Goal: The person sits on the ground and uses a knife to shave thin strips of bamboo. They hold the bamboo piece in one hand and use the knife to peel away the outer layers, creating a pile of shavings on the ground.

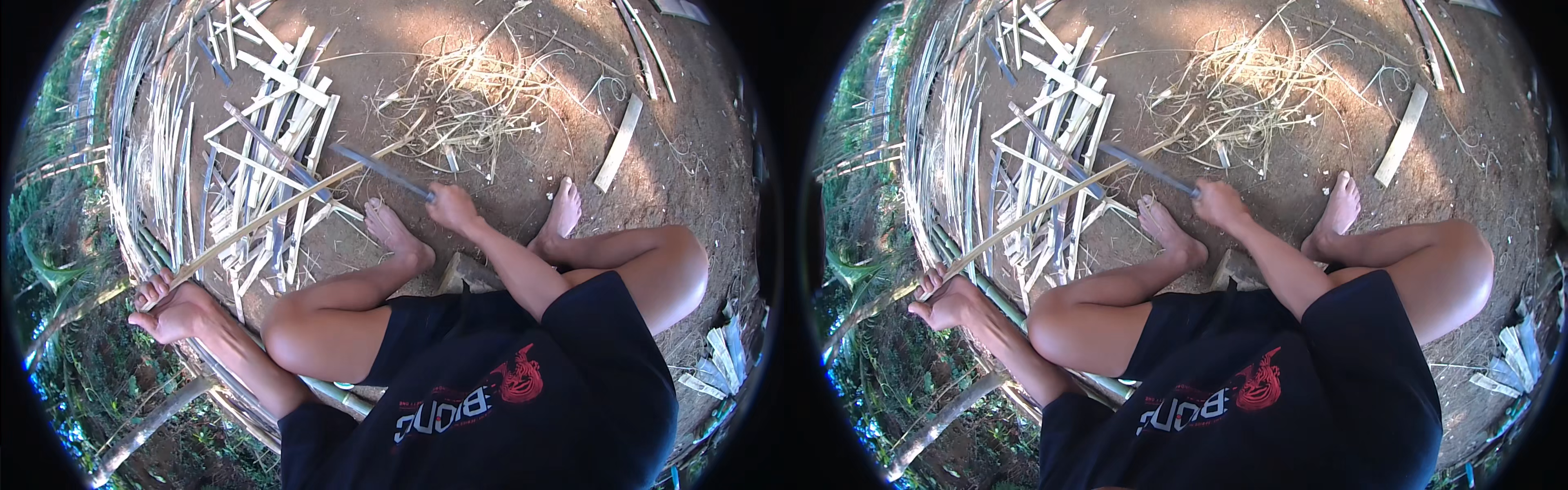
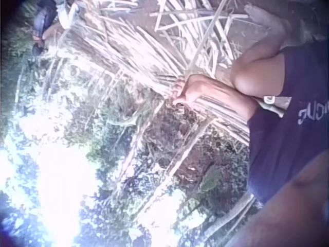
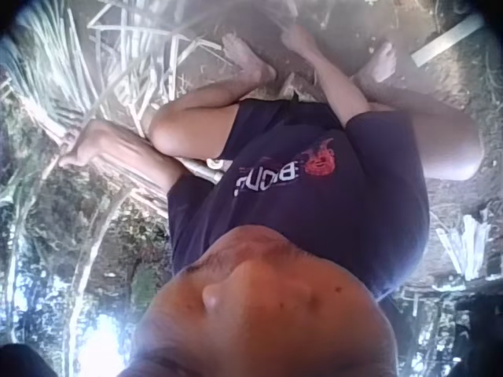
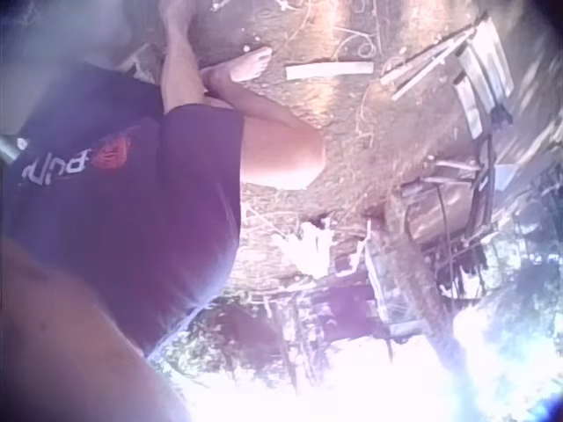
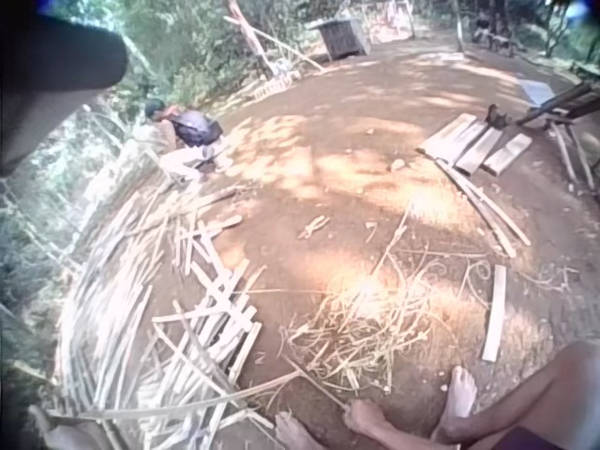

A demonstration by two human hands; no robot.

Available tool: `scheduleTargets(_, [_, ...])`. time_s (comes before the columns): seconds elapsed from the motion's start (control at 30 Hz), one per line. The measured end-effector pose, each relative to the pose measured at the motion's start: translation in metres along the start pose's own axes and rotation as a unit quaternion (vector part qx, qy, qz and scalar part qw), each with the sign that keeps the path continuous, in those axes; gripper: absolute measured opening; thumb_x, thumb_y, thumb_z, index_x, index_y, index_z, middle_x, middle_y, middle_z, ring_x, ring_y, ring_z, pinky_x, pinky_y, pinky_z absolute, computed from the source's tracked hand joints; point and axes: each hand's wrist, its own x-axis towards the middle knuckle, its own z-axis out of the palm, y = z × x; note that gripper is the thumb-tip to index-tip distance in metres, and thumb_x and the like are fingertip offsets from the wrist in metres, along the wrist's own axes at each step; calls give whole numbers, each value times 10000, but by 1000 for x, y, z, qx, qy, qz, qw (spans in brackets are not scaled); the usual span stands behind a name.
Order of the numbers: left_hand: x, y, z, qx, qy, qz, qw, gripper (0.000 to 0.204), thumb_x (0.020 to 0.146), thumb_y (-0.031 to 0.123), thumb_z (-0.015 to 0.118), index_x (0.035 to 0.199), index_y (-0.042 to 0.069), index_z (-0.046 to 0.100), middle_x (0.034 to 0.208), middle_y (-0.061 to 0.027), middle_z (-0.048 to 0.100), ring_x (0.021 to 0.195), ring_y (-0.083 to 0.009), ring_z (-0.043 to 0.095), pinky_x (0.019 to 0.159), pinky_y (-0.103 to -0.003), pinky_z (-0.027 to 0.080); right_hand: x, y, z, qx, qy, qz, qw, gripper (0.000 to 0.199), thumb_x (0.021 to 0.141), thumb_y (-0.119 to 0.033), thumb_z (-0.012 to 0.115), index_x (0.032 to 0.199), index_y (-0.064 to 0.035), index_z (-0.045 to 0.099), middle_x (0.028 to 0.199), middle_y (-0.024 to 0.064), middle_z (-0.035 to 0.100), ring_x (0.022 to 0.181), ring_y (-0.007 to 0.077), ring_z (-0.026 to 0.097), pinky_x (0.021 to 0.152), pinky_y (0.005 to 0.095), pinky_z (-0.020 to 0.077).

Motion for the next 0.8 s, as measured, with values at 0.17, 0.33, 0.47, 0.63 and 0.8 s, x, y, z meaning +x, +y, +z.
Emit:
scheduleTargets(0.17, [13,6,-1,5,-39,-1,999,494,1004,446,387,680,97,519,613,-20,404,528,-155,381,535,-307,317,19,51,1,14,-15,136,991,264,794,-202,586,949,-9,679,879,247,678,832,383,674,777,476,522])
scheduleTargets(0.33, [-7,-1,3,-29,-42,-31,998,557,983,559,346,679,117,496,553,0,345,440,-123,305,440,-269,263,-18,-65,-20,62,-62,-118,989,223,781,-197,587,910,-31,661,750,245,650,748,392,663,703,486,523])
scheduleTargets(0.47, [-15,7,25,26,8,-14,1000,541,998,558,293,678,141,418,535,14,298,429,-106,272,414,-253,245,-11,-47,-14,60,-67,-103,991,208,776,-215,592,918,-93,683,769,232,665,755,404,660,714,478,529])
scheduleTargets(0.63, [-17,12,27,23,-34,-11,999,540,1020,519,242,674,139,408,519,23,281,419,-93,236,401,-239,228,12,41,-27,23,-114,156,981,242,783,-178,587,924,-12,694,860,233,686,791,341,688,733,438,533])
scheduleTargets(0.8, [-14,8,34,2,1,-31,1000,499,1010,472,304,654,136,402,518,19,275,408,-95,230,395,-253,233,-14,-42,-9,74,-65,-119,988,182,743,-191,621,847,-44,640,763,216,654,766,416,643,726,484,509])
